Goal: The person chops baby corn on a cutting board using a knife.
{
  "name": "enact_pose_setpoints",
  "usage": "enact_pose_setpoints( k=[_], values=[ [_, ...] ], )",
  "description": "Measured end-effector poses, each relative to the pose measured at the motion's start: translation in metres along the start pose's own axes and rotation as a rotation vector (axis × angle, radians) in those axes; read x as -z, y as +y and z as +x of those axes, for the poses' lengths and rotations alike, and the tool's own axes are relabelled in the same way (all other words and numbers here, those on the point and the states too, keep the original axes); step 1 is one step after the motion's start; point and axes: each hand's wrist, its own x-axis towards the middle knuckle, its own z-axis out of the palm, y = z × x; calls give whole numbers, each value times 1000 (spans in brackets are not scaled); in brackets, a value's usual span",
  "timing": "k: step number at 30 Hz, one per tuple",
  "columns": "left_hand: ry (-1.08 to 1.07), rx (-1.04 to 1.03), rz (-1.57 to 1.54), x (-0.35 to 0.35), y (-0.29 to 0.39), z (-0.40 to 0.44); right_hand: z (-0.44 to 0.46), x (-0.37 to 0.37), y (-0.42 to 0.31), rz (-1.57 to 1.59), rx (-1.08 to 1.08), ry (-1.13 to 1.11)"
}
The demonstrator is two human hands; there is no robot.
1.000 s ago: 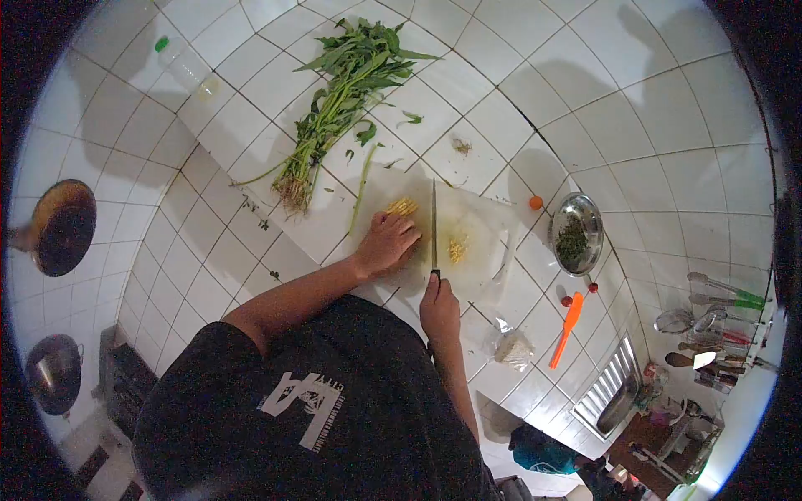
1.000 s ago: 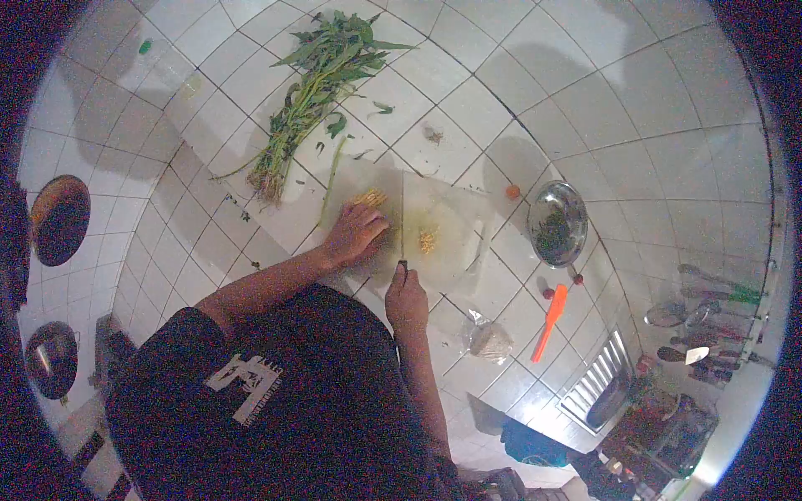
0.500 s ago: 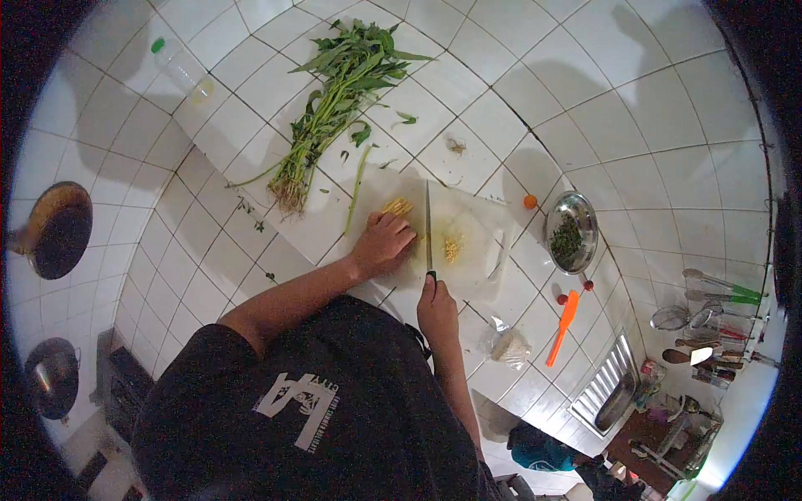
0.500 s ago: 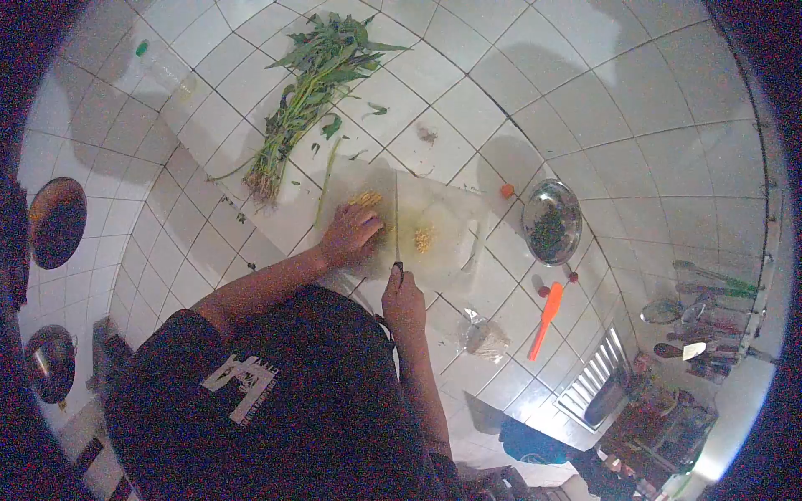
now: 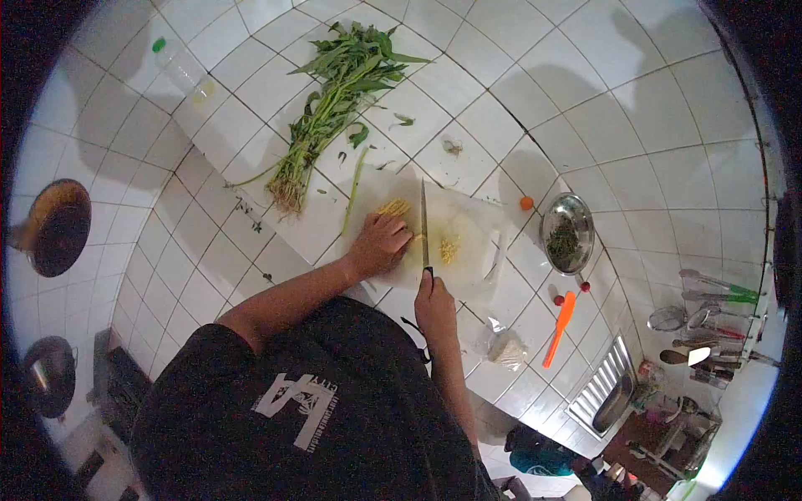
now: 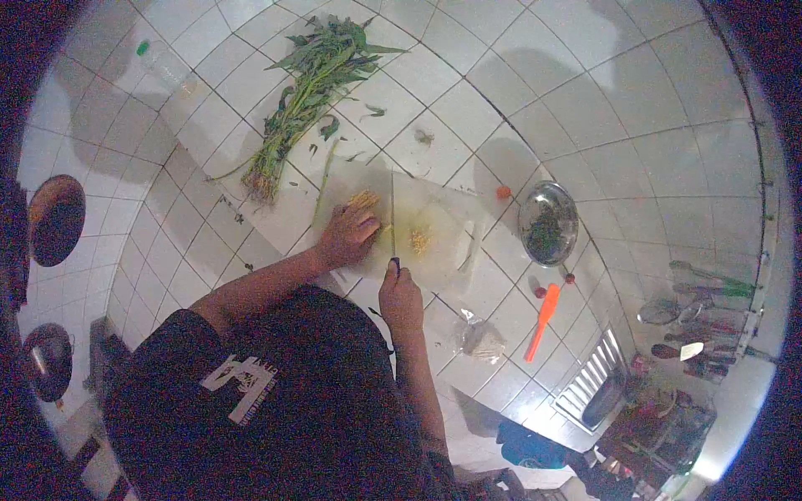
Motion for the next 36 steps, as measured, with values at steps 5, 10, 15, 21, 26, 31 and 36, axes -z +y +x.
enact_pose_setpoints(
  k=[5, 10, 15, 21, 26, 31, 36],
  values=[
    [-14, -5, -8, -1, -1, -2, 5, -20, 6, 16, -15, 25],
    [15, -38, 3, -10, -8, -3, 27, -21, 0, 44, 23, 56],
    [64, -21, 38, 5, 6, 1, 18, 3, -6, 7, 45, 5],
    [157, -95, 75, -9, -5, -1, 17, -14, -3, -1, -53, -47],
    [128, -78, 48, -8, -6, 0, 30, -25, -4, 65, -27, 26],
    [135, -102, 144, -9, -6, 1, 27, -10, -7, 116, -10, -10],
    [54, -13, 96, 0, 4, 2, 5, 5, -14, 83, -137, -118]
  ],
)
